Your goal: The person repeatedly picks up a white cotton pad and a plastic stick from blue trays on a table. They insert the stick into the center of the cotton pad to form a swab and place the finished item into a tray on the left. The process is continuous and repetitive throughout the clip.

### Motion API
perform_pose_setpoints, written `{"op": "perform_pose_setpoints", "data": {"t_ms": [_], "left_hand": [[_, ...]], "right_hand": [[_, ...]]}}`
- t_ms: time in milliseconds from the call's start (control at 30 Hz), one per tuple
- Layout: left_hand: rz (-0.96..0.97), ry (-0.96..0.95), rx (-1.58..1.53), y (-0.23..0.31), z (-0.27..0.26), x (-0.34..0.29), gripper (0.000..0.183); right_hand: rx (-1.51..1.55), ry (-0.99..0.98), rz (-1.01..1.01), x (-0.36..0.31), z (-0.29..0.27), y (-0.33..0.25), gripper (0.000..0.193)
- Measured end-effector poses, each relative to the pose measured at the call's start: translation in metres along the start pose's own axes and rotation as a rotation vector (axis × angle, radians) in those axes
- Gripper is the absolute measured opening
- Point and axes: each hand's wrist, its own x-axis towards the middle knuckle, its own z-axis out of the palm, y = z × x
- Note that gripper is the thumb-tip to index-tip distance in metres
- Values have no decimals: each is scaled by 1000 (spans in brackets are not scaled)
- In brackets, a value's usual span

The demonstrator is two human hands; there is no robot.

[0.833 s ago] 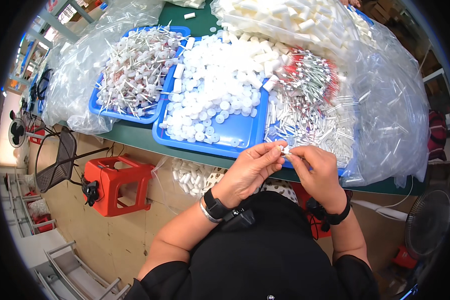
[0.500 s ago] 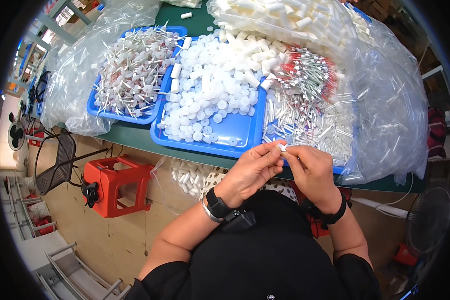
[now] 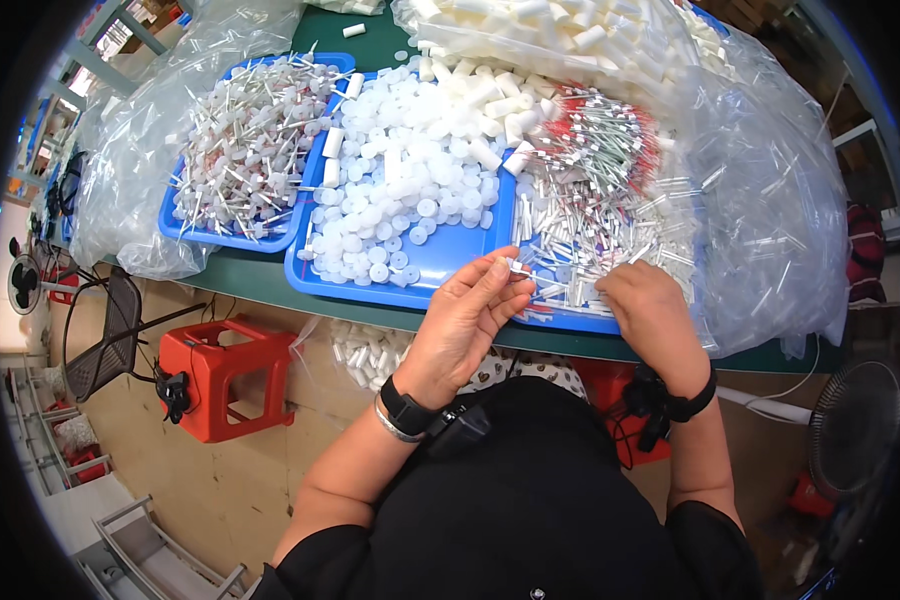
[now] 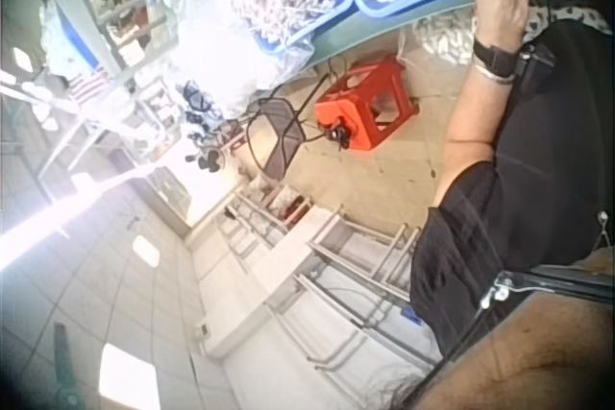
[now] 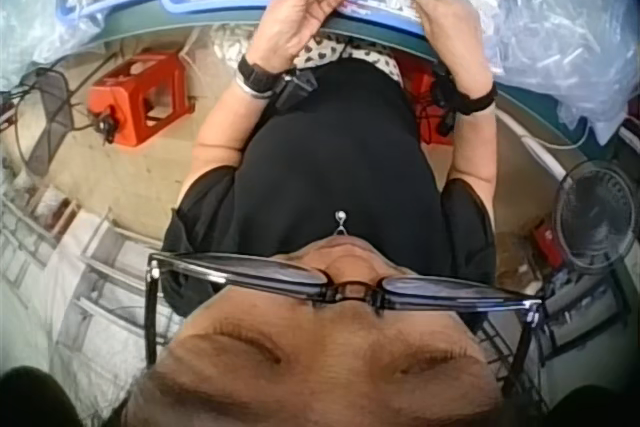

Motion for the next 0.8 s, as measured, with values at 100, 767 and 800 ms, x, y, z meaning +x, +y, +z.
{"op": "perform_pose_setpoints", "data": {"t_ms": [100, 767, 800], "left_hand": [[3, 6, -11, -1, 1, -1, 40], [-22, -34, -8, -9, 14, 0, 37], [-15, -37, -7, -9, 15, 0, 37]], "right_hand": [[-35, 71, 44, -2, 1, -1, 7], [395, 61, 151, -2, -4, -16, 14], [421, 79, 126, -1, -4, -18, 14]]}}
